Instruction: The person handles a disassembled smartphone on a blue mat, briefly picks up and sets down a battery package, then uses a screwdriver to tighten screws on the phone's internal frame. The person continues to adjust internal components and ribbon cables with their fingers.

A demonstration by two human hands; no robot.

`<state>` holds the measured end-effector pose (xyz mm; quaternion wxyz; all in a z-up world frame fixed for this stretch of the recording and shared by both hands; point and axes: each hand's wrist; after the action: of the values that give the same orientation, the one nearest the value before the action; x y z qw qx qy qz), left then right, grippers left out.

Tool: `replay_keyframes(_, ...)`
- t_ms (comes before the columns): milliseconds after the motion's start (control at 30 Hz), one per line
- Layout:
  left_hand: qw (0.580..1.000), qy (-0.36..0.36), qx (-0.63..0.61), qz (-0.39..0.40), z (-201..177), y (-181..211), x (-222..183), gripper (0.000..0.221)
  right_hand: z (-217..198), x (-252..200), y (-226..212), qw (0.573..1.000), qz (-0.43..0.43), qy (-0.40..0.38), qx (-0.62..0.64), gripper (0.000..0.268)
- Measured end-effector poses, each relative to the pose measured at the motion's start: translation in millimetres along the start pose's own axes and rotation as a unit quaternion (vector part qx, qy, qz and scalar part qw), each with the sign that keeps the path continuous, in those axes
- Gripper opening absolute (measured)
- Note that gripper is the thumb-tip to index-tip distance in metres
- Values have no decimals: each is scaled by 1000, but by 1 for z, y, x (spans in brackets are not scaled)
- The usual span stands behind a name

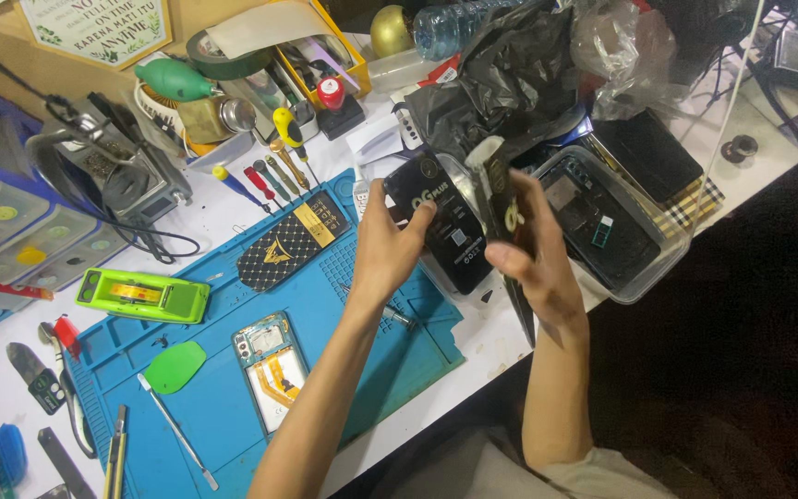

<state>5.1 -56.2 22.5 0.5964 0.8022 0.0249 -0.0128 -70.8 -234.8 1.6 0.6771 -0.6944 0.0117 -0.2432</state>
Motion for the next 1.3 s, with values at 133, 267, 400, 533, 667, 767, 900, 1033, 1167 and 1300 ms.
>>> replay_keyframes(133,999,-22,32,1,4,-3,5,32,1,-29,-5,994,77,-76,16,97)
replay_keyframes(267,990,-49,73,109,0,-24,25,37,10,-30,-19,980,116,-159,15,108)
replay_keyframes(400,962,-57,184,193,-15,-8,34,29,17,-27,-27,975,97,-197,-24,106)
replay_keyframes(533,941,-50,245,228,-14,-10,39,29,15,-20,-23,974,95,-204,-33,105)
replay_keyframes(667,938,-50,249,235,-8,-16,45,31,13,-17,-13,974,101,-203,-6,102)
replay_keyframes(767,933,-39,271,235,-3,-18,47,30,13,-15,-9,971,111,-211,3,104)
replay_keyframes(900,916,-23,330,229,2,-12,43,24,13,-12,-8,968,119,-223,12,105)
replay_keyframes(1033,914,-25,337,226,3,-13,40,24,12,-14,-4,968,113,-221,19,106)
replay_keyframes(1167,919,-20,325,221,-15,-3,23,27,11,-18,-6,973,112,-202,6,102)
replay_keyframes(1300,958,-77,261,88,-39,-18,11,53,16,-19,-3,979,126,-155,34,100)
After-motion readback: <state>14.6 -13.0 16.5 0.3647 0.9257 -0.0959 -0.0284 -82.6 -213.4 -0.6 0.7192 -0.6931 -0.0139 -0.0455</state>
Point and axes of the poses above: each hand's wrist, its own x-axis towards the middle knuckle, its own z-axis out of the palm, y = z × x, and after that the axes turned 15 degrees about y, right-handed
